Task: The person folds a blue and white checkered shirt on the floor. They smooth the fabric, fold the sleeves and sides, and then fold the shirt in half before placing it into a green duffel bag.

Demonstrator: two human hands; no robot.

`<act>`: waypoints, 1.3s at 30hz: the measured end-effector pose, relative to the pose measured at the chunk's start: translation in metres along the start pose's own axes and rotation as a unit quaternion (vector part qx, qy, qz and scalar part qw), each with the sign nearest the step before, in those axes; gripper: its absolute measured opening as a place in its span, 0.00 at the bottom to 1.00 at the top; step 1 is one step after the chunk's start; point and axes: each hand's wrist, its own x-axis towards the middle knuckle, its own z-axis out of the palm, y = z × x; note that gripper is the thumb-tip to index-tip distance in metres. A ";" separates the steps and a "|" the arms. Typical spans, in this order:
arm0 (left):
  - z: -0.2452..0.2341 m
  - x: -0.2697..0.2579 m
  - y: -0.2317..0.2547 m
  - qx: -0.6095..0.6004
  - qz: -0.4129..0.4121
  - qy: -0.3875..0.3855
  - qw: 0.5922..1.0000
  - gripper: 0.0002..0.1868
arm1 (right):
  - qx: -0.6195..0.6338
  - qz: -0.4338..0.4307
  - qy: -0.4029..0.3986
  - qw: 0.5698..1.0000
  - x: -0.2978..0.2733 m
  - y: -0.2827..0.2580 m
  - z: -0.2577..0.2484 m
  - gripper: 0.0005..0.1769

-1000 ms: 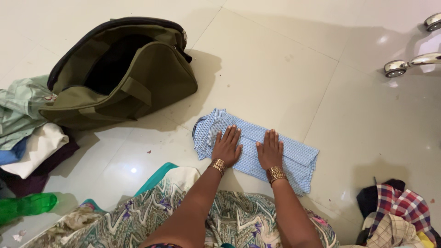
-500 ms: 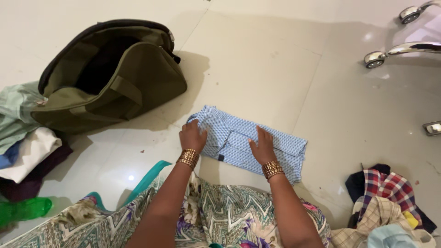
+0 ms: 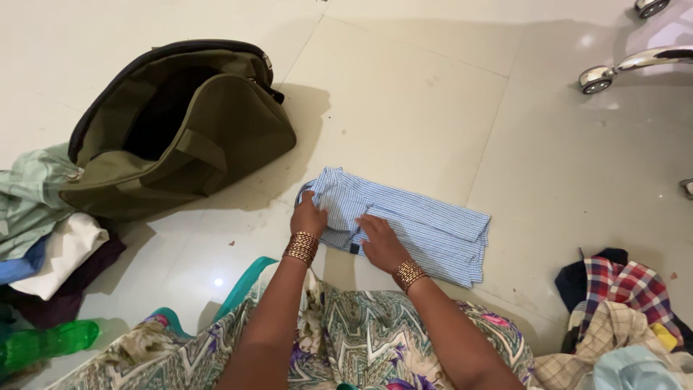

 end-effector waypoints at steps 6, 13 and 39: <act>0.016 0.021 -0.004 -0.226 -0.048 -0.082 0.969 0.31 | -0.109 -0.024 -0.011 0.994 0.014 -0.030 0.009 0.19; 0.033 0.045 -0.011 -0.482 -0.027 -0.166 0.860 0.27 | -0.106 0.047 0.047 0.992 0.050 -0.013 0.008 0.37; -0.042 0.001 0.004 0.208 -0.069 -0.196 0.956 0.28 | -0.038 -0.033 0.149 0.988 0.060 0.018 -0.042 0.38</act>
